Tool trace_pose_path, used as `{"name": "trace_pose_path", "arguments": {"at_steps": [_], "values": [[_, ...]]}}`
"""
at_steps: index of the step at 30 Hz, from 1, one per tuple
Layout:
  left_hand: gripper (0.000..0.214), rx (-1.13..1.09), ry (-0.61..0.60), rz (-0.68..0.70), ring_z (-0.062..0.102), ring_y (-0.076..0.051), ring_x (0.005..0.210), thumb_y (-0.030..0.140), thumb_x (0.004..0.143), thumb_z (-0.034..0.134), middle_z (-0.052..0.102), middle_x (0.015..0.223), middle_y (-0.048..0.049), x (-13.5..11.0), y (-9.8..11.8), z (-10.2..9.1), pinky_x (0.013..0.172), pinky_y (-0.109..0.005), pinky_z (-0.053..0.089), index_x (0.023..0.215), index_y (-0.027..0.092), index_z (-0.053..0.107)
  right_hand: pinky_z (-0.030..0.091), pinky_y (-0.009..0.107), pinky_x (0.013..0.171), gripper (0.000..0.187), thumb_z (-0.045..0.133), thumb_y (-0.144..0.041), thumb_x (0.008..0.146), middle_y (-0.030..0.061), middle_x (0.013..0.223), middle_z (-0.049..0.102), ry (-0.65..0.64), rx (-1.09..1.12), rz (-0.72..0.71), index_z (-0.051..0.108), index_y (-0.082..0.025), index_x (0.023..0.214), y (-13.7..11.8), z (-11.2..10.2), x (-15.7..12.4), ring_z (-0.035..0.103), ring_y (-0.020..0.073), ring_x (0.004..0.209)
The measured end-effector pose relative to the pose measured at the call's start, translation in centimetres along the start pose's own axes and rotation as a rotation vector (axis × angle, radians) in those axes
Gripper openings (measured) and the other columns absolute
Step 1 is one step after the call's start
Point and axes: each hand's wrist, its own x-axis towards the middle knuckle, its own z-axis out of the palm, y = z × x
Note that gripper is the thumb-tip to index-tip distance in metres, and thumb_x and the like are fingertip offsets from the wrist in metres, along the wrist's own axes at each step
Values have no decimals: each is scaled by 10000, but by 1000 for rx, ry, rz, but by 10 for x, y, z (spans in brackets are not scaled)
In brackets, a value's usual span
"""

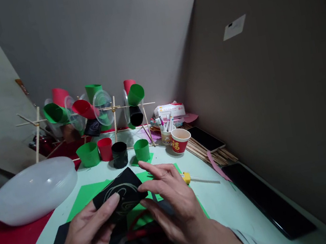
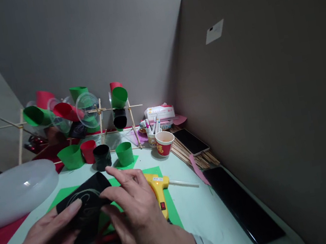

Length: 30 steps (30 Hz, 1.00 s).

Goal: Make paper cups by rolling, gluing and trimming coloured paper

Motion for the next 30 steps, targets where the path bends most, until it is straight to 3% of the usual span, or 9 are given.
{"name": "trace_pose_path", "arguments": {"at_steps": [8, 11, 14, 17, 20, 22, 25, 27, 30], "values": [[457, 7, -17, 16, 678, -281, 1125, 433, 456, 1009, 755, 898, -12, -1, 7, 1, 766, -197, 632, 751, 239, 718, 444, 383, 1058, 235, 616, -97, 939, 115, 1448, 615, -4, 76, 39, 599, -201, 1149, -3, -2, -1, 563, 230, 1237], [368, 0, -42, 71, 733, -266, 1047, 392, 565, 975, 793, 893, -16, 1, 15, -3, 793, -223, 641, 827, 228, 776, 485, 331, 934, 155, 553, -127, 993, 76, 1173, 708, 1, 71, 147, 591, -206, 1120, -2, -4, -2, 619, 203, 1073], [368, -14, -59, 139, 763, -263, 1004, 338, 589, 970, 815, 832, -20, 2, 31, -6, 833, -254, 642, 891, 219, 797, 477, 327, 759, 69, 537, -199, 1008, 51, 934, 686, -213, -77, 124, 604, -197, 1026, 2, -2, -4, 619, 212, 868], [462, -5, -7, 274, 763, -290, 1010, 327, 491, 1008, 820, 796, -25, 3, 48, -10, 776, -260, 657, 888, 221, 797, 463, 362, 741, 143, 664, -314, 936, 60, 928, 685, -550, -297, 54, 621, -188, 986, 9, 6, -9, 618, 250, 852], [391, -11, 42, 387, 746, -281, 1064, 328, 444, 1019, 837, 921, -24, 4, 60, -18, 710, -194, 641, 721, 229, 761, 457, 356, 737, 274, 805, -356, 838, 53, 952, 702, -749, -443, -9, 632, -191, 972, 16, 16, -12, 635, 243, 822], [384, -19, 63, 412, 750, -258, 1053, 328, 435, 1023, 841, 932, -33, 3, 63, -24, 772, -180, 625, 688, 221, 755, 455, 345, 736, 282, 825, -330, 826, 63, 999, 704, -780, -491, -19, 636, -185, 978, 19, 19, -13, 641, 249, 852], [553, -18, 80, 370, 782, -202, 831, 378, 458, 1025, 843, 864, -51, 4, 64, -33, 842, -227, 624, 936, 200, 810, 454, 328, 742, 228, 798, -298, 854, 64, 1006, 692, -786, -476, 9, 634, -179, 958, 16, 17, -13, 639, 239, 868], [644, -19, 87, 337, 761, -179, 665, 412, 439, 1029, 844, 854, -58, 6, 64, -37, 762, -249, 651, 1002, 191, 807, 447, 300, 731, 166, 758, -269, 891, 47, 992, 682, -794, -434, 29, 628, -185, 952, 11, 14, -12, 634, 204, 836], [668, -22, 93, 285, 761, -210, 649, 391, 413, 1034, 847, 889, -67, 12, 63, -43, 693, -307, 678, 1013, 207, 803, 429, 268, 715, 88, 676, -269, 958, 21, 979, 674, -791, -371, 22, 624, -199, 957, 1, 5, -5, 624, 166, 813]]}}
